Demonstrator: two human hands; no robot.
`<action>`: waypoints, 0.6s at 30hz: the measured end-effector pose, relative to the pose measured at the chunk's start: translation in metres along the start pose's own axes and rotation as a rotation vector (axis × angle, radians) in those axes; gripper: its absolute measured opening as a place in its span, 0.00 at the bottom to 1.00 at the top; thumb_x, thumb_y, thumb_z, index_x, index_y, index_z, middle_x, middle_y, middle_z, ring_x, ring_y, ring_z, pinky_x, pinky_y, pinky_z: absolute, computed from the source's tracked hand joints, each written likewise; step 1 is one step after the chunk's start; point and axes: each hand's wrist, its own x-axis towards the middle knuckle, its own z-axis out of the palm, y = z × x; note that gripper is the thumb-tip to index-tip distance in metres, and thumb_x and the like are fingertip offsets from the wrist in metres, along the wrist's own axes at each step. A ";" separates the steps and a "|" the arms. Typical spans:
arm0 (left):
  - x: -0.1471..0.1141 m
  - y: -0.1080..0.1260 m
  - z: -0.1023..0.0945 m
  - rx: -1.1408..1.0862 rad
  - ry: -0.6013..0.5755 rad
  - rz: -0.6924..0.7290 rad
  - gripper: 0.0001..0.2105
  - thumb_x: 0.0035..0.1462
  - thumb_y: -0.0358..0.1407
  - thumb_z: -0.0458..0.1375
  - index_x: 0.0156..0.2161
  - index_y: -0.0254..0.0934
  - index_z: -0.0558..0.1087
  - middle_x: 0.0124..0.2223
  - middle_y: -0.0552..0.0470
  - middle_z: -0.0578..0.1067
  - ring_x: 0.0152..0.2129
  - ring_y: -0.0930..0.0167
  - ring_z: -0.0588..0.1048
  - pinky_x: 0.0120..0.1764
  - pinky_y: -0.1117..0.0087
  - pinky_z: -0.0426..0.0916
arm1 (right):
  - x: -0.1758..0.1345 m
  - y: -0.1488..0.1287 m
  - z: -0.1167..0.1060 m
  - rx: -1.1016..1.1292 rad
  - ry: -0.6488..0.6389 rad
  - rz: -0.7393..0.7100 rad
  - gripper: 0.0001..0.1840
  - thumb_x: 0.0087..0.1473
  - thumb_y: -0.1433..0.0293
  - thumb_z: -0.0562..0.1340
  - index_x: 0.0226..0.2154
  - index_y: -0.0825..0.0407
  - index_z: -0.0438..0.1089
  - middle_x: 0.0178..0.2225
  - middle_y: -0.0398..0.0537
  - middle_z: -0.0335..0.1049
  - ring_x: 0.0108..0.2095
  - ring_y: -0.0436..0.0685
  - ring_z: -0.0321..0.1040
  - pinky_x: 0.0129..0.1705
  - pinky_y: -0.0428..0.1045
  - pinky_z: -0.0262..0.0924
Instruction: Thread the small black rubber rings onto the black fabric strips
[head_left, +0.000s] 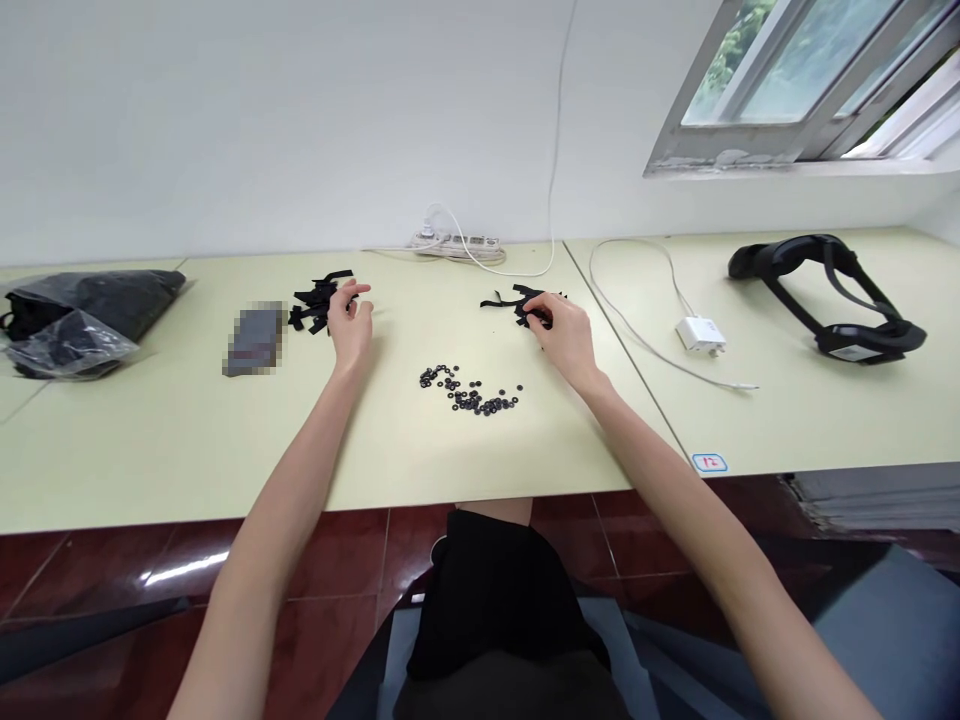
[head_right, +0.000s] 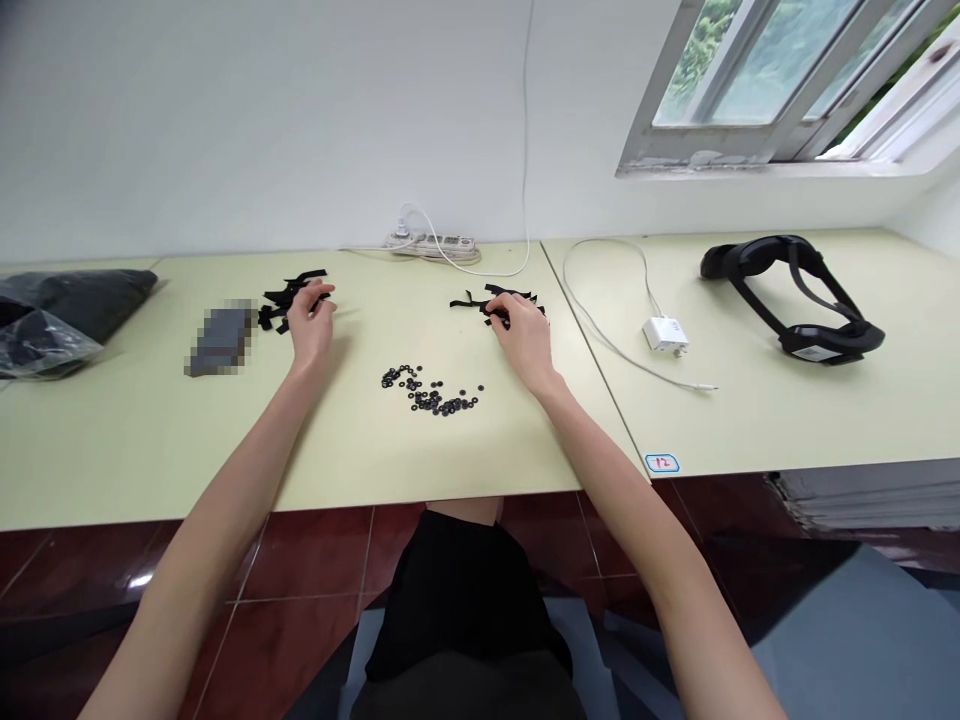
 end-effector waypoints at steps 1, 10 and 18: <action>-0.002 0.002 0.001 0.011 -0.010 0.003 0.14 0.53 0.26 0.61 0.45 0.40 0.79 0.67 0.43 0.76 0.70 0.59 0.71 0.74 0.55 0.61 | 0.001 0.000 -0.001 0.027 0.016 0.017 0.11 0.63 0.73 0.62 0.45 0.46 0.78 0.47 0.53 0.83 0.45 0.65 0.76 0.51 0.61 0.72; -0.013 0.011 0.005 0.071 -0.095 0.051 0.13 0.54 0.26 0.58 0.43 0.40 0.79 0.62 0.43 0.80 0.63 0.58 0.78 0.67 0.55 0.71 | 0.005 0.009 0.000 0.066 0.035 0.082 0.04 0.60 0.70 0.68 0.39 0.48 0.80 0.42 0.50 0.80 0.38 0.61 0.75 0.46 0.57 0.71; -0.012 0.006 0.012 0.075 -0.138 0.063 0.11 0.55 0.29 0.57 0.41 0.39 0.78 0.56 0.45 0.83 0.53 0.62 0.82 0.62 0.58 0.75 | 0.012 0.027 -0.003 -0.005 0.066 0.185 0.05 0.63 0.65 0.71 0.41 0.48 0.79 0.34 0.47 0.80 0.36 0.62 0.76 0.47 0.58 0.70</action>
